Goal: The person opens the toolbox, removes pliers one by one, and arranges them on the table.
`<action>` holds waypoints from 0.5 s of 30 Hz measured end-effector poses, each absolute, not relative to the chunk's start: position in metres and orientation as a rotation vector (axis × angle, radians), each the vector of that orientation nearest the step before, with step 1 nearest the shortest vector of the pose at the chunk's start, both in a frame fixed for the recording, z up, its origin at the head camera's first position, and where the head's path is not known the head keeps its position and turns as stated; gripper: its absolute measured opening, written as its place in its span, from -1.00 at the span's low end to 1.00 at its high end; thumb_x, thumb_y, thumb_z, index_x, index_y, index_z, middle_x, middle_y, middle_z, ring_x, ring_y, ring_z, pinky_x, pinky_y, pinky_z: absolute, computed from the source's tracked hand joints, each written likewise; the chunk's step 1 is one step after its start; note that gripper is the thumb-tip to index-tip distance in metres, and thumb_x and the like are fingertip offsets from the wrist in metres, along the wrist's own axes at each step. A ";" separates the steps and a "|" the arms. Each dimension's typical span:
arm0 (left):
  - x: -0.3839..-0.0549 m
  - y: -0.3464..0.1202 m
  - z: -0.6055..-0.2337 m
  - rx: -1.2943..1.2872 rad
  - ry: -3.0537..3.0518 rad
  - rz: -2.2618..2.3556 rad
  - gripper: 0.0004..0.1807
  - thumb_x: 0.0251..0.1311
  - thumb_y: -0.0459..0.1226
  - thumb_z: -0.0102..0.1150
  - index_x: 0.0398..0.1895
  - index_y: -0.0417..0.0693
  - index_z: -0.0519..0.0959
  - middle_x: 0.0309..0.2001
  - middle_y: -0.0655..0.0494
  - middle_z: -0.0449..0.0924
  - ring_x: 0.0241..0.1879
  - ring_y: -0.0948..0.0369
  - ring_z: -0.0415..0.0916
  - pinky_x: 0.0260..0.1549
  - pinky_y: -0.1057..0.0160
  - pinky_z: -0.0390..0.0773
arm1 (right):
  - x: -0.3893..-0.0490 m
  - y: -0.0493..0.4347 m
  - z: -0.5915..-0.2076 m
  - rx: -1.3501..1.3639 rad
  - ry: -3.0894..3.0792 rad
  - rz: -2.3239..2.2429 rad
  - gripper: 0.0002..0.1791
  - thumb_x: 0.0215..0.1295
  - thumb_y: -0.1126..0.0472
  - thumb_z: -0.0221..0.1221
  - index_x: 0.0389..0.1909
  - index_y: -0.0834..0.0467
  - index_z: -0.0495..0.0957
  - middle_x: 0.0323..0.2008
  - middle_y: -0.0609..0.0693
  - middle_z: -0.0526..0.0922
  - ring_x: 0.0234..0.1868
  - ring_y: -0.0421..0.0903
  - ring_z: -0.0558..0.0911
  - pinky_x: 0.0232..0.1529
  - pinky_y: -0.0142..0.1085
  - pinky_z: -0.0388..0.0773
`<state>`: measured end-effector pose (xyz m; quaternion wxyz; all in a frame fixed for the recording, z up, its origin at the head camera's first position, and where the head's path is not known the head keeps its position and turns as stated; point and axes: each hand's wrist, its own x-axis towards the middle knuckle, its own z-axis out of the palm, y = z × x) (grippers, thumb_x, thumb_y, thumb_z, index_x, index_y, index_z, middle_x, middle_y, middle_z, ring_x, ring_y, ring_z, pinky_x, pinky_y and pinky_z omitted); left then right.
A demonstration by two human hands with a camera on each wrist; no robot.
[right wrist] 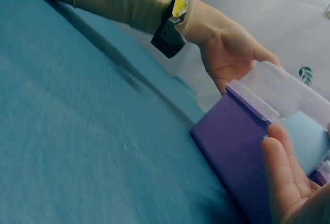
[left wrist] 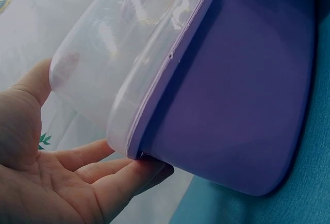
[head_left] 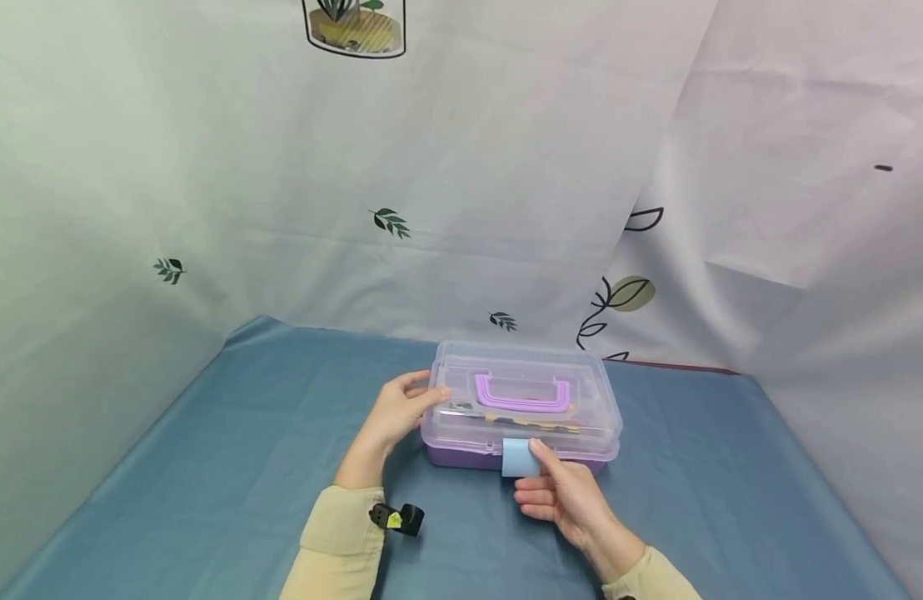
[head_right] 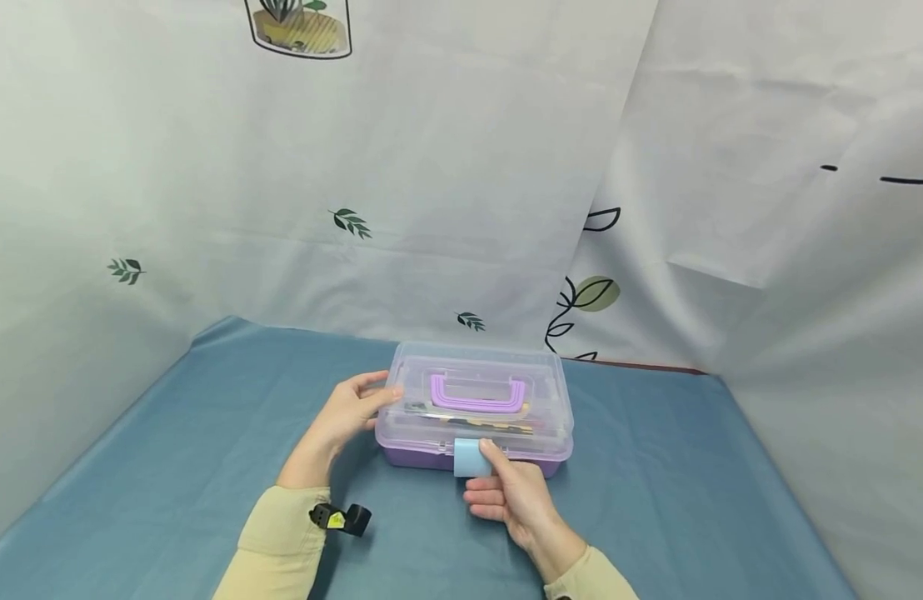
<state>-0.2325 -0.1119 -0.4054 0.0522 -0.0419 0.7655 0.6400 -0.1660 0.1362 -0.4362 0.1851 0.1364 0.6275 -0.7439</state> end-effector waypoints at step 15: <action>-0.233 -0.112 -0.405 -0.136 2.334 1.929 -0.14 0.04 0.02 0.33 0.37 -0.11 0.23 0.24 -0.25 0.40 0.13 -0.06 0.48 0.02 -0.02 0.57 | -0.164 0.152 -0.417 -0.016 2.364 -1.675 -0.40 0.27 -0.14 0.12 -0.22 0.41 0.63 -0.48 0.17 0.71 -0.60 -0.09 0.67 -0.58 -0.25 0.65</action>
